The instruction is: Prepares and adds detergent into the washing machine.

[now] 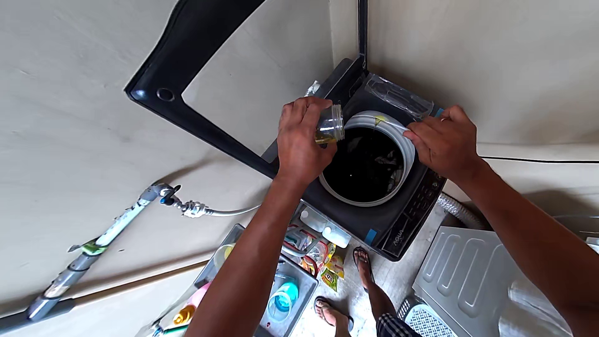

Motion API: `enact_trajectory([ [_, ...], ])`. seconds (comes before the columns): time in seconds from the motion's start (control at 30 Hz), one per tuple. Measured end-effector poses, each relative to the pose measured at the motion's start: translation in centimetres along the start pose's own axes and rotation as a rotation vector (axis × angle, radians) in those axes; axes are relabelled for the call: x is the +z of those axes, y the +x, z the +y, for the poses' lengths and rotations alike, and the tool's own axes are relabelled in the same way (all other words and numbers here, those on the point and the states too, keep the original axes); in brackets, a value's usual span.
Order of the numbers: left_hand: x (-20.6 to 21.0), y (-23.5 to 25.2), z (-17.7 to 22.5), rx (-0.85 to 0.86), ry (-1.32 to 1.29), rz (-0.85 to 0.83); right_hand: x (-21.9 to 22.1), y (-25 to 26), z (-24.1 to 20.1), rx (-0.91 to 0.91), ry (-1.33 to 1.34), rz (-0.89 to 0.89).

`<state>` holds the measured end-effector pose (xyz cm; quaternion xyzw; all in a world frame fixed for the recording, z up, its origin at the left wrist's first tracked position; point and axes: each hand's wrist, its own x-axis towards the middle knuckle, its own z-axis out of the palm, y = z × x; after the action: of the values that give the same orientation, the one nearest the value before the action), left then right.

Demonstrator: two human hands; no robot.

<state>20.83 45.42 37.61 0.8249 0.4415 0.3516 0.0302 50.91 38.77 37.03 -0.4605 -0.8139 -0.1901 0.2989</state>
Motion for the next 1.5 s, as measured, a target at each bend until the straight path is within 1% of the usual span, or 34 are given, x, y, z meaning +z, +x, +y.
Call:
enact_trajectory([
  [0.07,0.2,0.1,0.1,0.009,-0.014,-0.010,-0.2,-0.4,0.2,0.047,0.056,0.014],
  [0.13,0.4,0.1,0.0,0.010,-0.033,-0.023,-0.5,-0.8,0.3,0.131,0.164,0.022],
  [0.23,0.7,0.2,-0.1,0.023,-0.059,-0.046,-0.3,-1.1,0.0,0.324,0.455,0.060],
  [0.3,1.0,0.5,0.0,0.042,-0.078,-0.064,0.6,-0.8,-0.8,0.410,0.646,0.081],
  [0.37,1.2,0.8,0.5,0.064,-0.095,-0.101,2.4,0.0,-1.8,0.404,0.724,0.105],
  [0.43,1.4,1.0,1.2,0.078,-0.103,-0.139,4.9,0.8,-2.4,0.379,0.717,0.130],
  [0.5,1.6,1.1,1.9,0.094,-0.099,-0.154,7.0,1.1,-2.6,0.413,0.758,0.104],
  [0.57,1.7,1.2,2.2,0.111,-0.078,-0.155,7.9,0.9,-3.2,0.555,0.930,0.019],
  [0.63,2.0,1.0,2.1,0.124,-0.044,-0.151,7.6,0.5,-4.4,0.779,1.190,-0.103],
  [0.7,2.3,0.7,2.0,0.160,-0.009,-0.146,7.1,0.1,-5.8,1.002,1.445,-0.185],
  [0.77,2.7,0.3,1.8,0.186,0.013,-0.130,7.1,-0.2,-6.7,1.177,1.679,-0.222],
  [0.83,2.8,-0.3,1.5,0.179,0.016,-0.100,7.1,-0.4,-6.9,1.271,1.841,-0.212],
  [0.9,2.3,-0.7,0.9,0.148,0.007,-0.084,6.4,-0.5,-6.3,1.242,1.856,-0.180],
  [0.97,1.2,-0.9,0.2,0.108,0.017,-0.083,5.4,-0.5,-5.2,1.143,1.708,-0.139],
  [1.0,0.6,-1.1,-0.2,0.090,0.023,-0.078,4.8,-0.5,-4.6,1.065,1.595,-0.109],
  [1.07,-0.6,-1.1,-0.9,0.057,0.042,-0.069,3.7,-0.3,-3.1,0.824,1.278,-0.038],
  [1.17,-1.9,-0.9,-1.3,0.020,0.065,-0.058,2.4,0.2,-1.6,0.377,0.577,-0.016],
  [1.23,-2.3,-0.6,-1.4,0.008,0.074,-0.049,2.1,0.7,-1.3,0.192,0.292,-0.016],
  [1.27,-2.3,-0.5,-1.4,0.003,0.074,-0.047,2.1,0.9,-1.2,0.133,0.206,-0.012],
  [1.33,-2.3,-0.3,-1.3,-0.001,0.076,-0.040,2.1,1.4,-0.9,0.072,0.124,-0.009],
  [1.5,-1.7,0.0,-0.8,0.008,0.057,-0.046,1.7,2.0,-0.5,0.003,0.070,0.021],
])
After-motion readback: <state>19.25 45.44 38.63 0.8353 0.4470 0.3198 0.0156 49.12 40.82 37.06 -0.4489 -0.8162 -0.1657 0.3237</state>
